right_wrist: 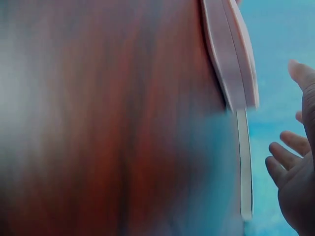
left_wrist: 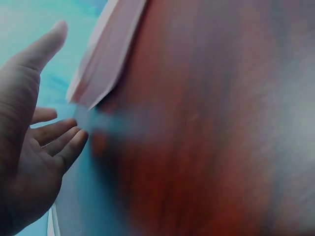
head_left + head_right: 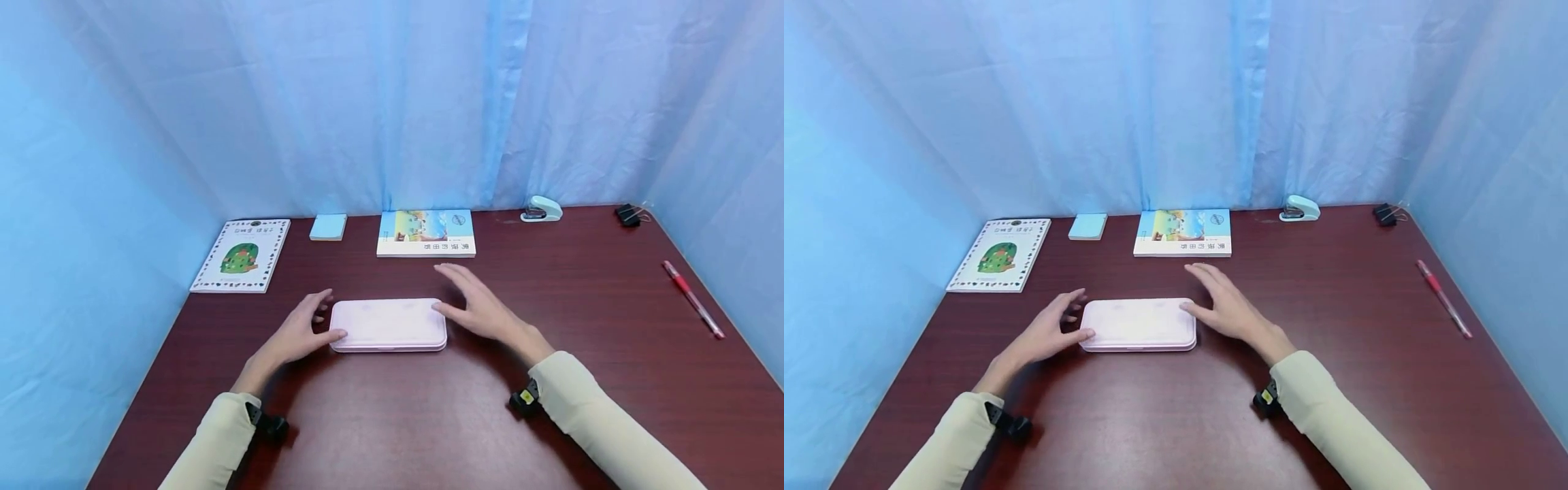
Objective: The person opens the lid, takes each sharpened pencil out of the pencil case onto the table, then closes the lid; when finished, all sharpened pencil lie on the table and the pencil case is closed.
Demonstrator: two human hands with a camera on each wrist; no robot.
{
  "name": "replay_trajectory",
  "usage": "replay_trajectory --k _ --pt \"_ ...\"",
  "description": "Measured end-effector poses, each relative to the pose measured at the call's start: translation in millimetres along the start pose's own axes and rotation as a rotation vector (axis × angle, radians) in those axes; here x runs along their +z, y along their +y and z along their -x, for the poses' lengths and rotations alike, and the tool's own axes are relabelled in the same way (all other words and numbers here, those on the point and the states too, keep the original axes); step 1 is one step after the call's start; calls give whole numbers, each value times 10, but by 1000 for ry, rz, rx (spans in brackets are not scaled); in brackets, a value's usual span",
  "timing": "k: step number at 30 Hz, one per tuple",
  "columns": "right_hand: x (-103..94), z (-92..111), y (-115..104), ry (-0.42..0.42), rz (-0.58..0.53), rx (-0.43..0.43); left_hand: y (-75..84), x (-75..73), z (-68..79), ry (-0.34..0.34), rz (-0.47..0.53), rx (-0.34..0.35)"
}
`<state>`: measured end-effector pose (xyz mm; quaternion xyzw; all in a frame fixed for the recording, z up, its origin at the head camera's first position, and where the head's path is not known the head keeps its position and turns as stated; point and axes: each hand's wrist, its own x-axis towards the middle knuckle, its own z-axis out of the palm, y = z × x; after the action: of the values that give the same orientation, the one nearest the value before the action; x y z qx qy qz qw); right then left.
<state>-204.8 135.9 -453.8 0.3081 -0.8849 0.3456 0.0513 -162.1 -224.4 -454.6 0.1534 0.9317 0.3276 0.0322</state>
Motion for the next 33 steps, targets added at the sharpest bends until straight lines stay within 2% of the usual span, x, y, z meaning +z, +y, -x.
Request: replay_trajectory --k 4,6,11,15,21,33 --pt "121 -13 -138 -71 -34 -38 50 109 2 -23 -67 36" --pt "171 -5 -203 -115 -30 -43 79 152 -9 -21 -102 80" --pt "230 42 -317 -222 58 -36 165 262 -35 -10 -194 169" --pt "236 77 -348 -255 106 -60 202 316 -60 6 -271 185" --pt "254 112 -353 -264 113 -78 240 334 -84 19 -323 189" --pt "313 151 -301 -172 160 -151 295 314 -117 21 -482 171"
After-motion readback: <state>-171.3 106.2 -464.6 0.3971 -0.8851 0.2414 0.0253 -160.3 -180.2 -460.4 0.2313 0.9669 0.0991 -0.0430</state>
